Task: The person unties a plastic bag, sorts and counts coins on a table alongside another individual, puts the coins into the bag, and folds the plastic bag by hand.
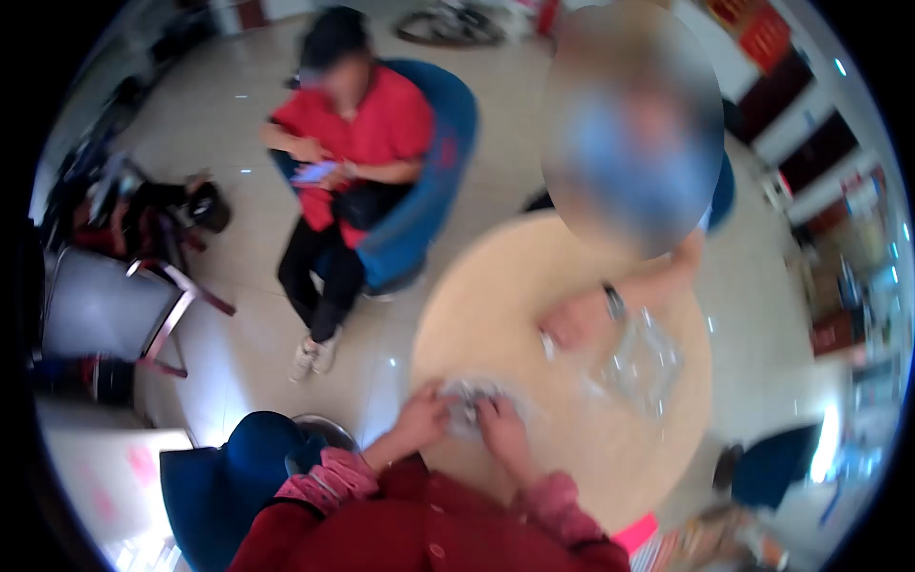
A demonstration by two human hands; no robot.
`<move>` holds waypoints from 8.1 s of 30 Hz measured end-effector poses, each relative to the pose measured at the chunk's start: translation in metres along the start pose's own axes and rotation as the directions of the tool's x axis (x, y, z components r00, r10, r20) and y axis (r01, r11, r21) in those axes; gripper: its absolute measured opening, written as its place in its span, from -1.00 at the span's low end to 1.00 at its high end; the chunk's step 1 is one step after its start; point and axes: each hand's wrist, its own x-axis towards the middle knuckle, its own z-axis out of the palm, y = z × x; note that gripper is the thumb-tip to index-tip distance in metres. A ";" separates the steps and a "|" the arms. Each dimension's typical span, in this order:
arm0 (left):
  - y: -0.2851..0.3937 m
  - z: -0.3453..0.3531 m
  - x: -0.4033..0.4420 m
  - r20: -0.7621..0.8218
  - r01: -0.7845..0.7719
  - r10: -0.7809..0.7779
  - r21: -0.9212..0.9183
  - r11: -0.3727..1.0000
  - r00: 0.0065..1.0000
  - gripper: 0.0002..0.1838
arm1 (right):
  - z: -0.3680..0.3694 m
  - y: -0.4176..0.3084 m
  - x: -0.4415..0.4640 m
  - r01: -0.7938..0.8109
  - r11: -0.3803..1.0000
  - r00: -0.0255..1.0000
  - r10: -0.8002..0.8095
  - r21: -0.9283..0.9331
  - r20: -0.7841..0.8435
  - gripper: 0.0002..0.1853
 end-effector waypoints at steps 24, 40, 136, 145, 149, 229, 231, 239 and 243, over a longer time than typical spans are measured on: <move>0.000 -0.068 0.040 0.124 -0.108 0.107 0.007 0.994 0.987 -0.51 | -0.040 0.014 0.008 -0.282 0.465 0.929 0.352 0.839 0.117 -0.84; -0.053 -0.124 0.162 0.201 0.134 -0.058 -0.390 0.911 0.978 -0.63 | -0.026 0.065 0.073 -0.417 0.905 0.907 0.421 0.085 -0.025 -0.79; 0.045 0.011 0.204 -0.029 -0.194 0.193 -0.076 0.978 0.981 -0.80 | -0.028 0.089 -0.007 -0.316 0.943 0.814 0.325 0.102 -0.482 -0.64; 0.029 -0.002 0.228 -0.227 -0.191 0.224 0.161 0.968 0.948 -0.76 | -0.033 0.088 -0.006 -0.343 0.937 0.833 0.332 0.057 -0.441 -0.63; 0.034 0.006 0.211 -0.259 -0.114 0.128 0.069 0.991 0.957 -0.75 | -0.035 0.085 -0.006 -0.353 0.935 0.824 0.335 0.049 -0.458 -0.64; 0.090 0.031 0.228 0.168 -0.426 0.408 0.092 0.900 0.897 -0.79 | -0.046 0.094 -0.017 -0.409 0.901 0.813 0.433 0.147 -0.388 -0.75; 0.093 0.041 0.230 0.180 -0.393 0.374 0.085 0.916 0.910 -0.81 | -0.039 0.099 -0.015 -0.332 0.937 0.798 0.342 0.111 -0.496 -0.77; 0.083 0.055 0.239 0.147 -0.399 0.382 0.116 0.909 0.912 -0.92 | -0.039 0.101 -0.015 -0.300 0.945 0.811 0.325 0.131 -0.487 -0.78; 0.090 0.056 0.240 0.141 -0.333 0.310 0.197 0.922 0.940 -0.96 | -0.037 0.103 -0.016 -0.325 0.939 0.816 0.337 0.109 -0.469 -0.77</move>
